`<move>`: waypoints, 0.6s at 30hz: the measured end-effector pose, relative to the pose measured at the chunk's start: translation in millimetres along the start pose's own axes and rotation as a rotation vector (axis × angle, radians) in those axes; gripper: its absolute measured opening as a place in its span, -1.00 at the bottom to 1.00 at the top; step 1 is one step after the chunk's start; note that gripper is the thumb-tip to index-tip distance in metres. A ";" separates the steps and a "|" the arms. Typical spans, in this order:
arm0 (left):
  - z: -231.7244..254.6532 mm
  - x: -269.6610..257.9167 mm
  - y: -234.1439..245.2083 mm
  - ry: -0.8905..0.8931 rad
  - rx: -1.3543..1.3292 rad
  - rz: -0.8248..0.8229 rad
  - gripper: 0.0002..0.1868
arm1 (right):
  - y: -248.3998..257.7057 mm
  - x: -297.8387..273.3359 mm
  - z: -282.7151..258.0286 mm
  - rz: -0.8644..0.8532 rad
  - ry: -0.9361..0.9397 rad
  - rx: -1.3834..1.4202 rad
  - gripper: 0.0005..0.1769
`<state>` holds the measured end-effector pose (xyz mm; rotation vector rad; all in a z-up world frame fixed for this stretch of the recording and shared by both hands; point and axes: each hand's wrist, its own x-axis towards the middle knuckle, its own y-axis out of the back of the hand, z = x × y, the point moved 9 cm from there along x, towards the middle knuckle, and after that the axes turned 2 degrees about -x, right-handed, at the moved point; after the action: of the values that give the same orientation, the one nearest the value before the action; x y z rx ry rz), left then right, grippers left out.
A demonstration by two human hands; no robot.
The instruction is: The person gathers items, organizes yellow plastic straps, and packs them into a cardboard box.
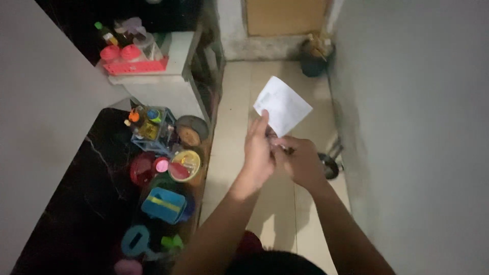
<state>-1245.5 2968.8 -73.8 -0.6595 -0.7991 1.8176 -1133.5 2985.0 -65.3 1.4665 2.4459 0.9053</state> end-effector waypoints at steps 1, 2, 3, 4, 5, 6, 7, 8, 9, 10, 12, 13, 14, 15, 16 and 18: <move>3.0 24.0 -5.1 -0.013 -0.002 0.007 -0.57 | 3.3 28.6 2.5 -0.011 0.010 0.001 -0.74; -0.5 47.8 -3.6 0.041 0.085 0.083 -0.59 | 7.8 57.1 11.0 -0.008 -0.038 0.004 -0.75; -5.2 67.1 1.3 0.107 0.174 0.166 -0.59 | 9.7 80.5 20.8 -0.006 -0.099 0.010 -0.75; -14.1 97.2 8.9 0.108 0.174 0.179 -0.59 | 9.0 104.7 30.1 -0.018 -0.102 0.014 -0.75; -25.5 127.4 11.9 0.118 0.116 0.117 -0.59 | 9.5 126.3 46.3 -0.001 -0.176 -0.027 -0.74; -36.6 157.5 14.6 0.128 0.057 0.055 -0.58 | 10.5 147.9 62.3 0.016 -0.250 -0.069 -0.74; -41.8 182.9 17.2 0.141 0.060 0.061 -0.58 | 10.7 170.1 70.8 0.014 -0.264 -0.067 -0.74; -47.0 208.8 15.8 0.150 0.105 0.031 -0.60 | 14.8 192.4 79.4 0.037 -0.283 -0.097 -0.74; -54.7 234.9 12.2 0.163 0.147 -0.005 -0.58 | 21.6 214.0 89.2 0.064 -0.304 -0.131 -0.75; -57.5 259.2 8.8 0.180 0.147 -0.006 -0.58 | 23.5 233.4 97.0 0.068 -0.321 -0.133 -0.75; -64.7 308.3 0.4 0.250 0.064 0.059 -0.64 | 37.9 276.4 103.4 0.139 -0.279 -0.063 -0.74; -65.8 334.8 -4.7 0.261 0.065 0.051 -0.64 | 41.3 298.3 113.9 0.150 -0.288 -0.065 -0.74; -70.4 360.0 -9.9 0.294 0.137 0.039 -0.62 | 48.4 318.3 126.8 0.194 -0.311 -0.042 -0.72; -77.9 380.1 -15.7 0.330 0.209 0.032 -0.60 | 57.2 333.0 140.7 0.233 -0.338 -0.017 -0.70; -82.2 402.0 -22.8 0.345 0.210 0.030 -0.60 | 62.8 349.2 149.1 0.238 -0.352 -0.019 -0.70; -87.7 447.9 -40.2 0.351 0.043 -0.026 -0.59 | 72.5 381.9 165.0 0.296 -0.372 0.025 -0.70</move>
<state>-1313.8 3417.9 -133.7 -0.9046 -0.5301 1.6297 -1205.4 3400.3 -91.3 1.8474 2.0159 0.5791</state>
